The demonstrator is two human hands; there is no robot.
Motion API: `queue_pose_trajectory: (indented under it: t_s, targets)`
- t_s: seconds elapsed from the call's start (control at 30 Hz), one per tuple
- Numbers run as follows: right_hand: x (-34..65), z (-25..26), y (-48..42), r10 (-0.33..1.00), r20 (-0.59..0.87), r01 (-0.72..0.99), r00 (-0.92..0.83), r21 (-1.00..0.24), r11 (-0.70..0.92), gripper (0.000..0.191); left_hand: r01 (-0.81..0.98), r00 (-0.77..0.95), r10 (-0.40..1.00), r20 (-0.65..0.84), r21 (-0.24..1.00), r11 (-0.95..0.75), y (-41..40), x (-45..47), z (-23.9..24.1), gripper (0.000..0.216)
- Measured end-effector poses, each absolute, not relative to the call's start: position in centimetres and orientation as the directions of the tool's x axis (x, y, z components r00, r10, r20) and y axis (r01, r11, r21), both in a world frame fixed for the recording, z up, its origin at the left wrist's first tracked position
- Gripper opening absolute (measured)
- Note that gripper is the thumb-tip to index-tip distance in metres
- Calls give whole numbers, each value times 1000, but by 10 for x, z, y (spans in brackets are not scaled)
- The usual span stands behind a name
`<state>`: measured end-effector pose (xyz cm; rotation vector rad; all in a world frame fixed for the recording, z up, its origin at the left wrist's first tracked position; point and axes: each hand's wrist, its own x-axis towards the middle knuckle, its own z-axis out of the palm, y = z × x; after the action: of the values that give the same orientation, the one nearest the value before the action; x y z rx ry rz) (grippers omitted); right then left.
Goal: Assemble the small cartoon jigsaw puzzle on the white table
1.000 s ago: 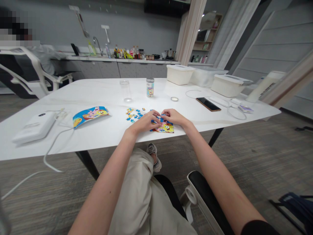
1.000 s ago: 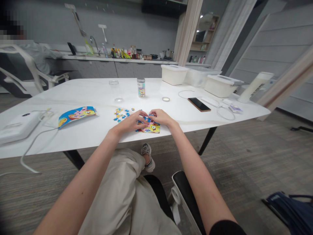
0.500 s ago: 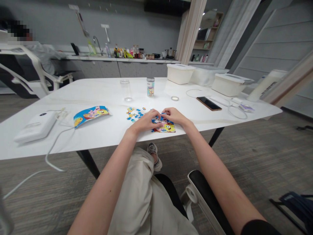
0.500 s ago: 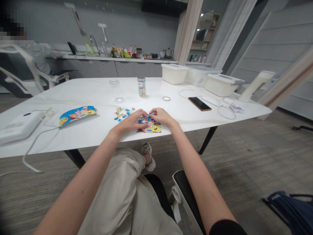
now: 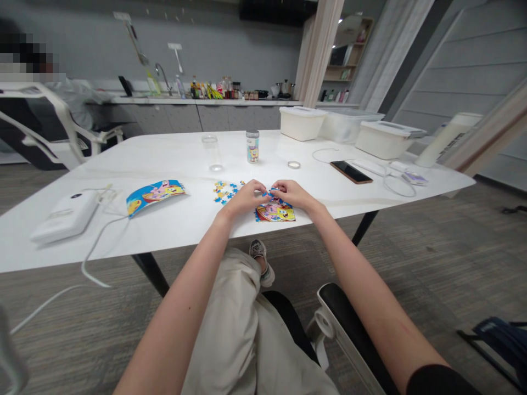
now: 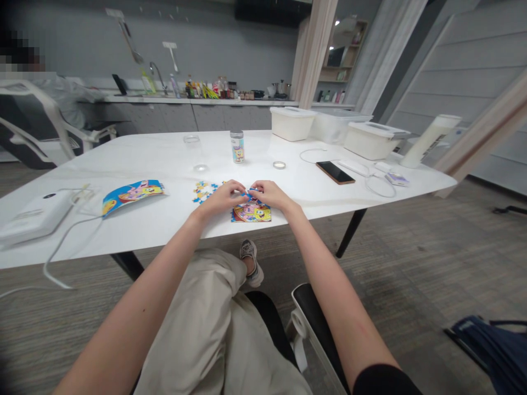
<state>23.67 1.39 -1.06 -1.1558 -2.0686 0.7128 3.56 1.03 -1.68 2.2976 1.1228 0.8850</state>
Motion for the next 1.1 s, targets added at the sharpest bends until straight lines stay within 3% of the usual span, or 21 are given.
queue_pose_trajectory:
  t_s: [0.2,0.37,0.7,1.1]
  targets:
    - [237,-11,12,863,295,468,-411,-744,477,25,465,481,810,337,685,-561,17,40,-16,14]
    - [239,-10,13,859,337,513,-385,-696,503,30,445,425,847,320,741,-503,23,41,-19,18]
    - [241,-11,13,832,387,543,-398,-632,554,22,373,300,905,302,836,-403,17,41,-18,27]
    - [241,-10,8,828,350,498,-438,-672,547,24,173,337,900,278,921,-349,16,43,-16,22]
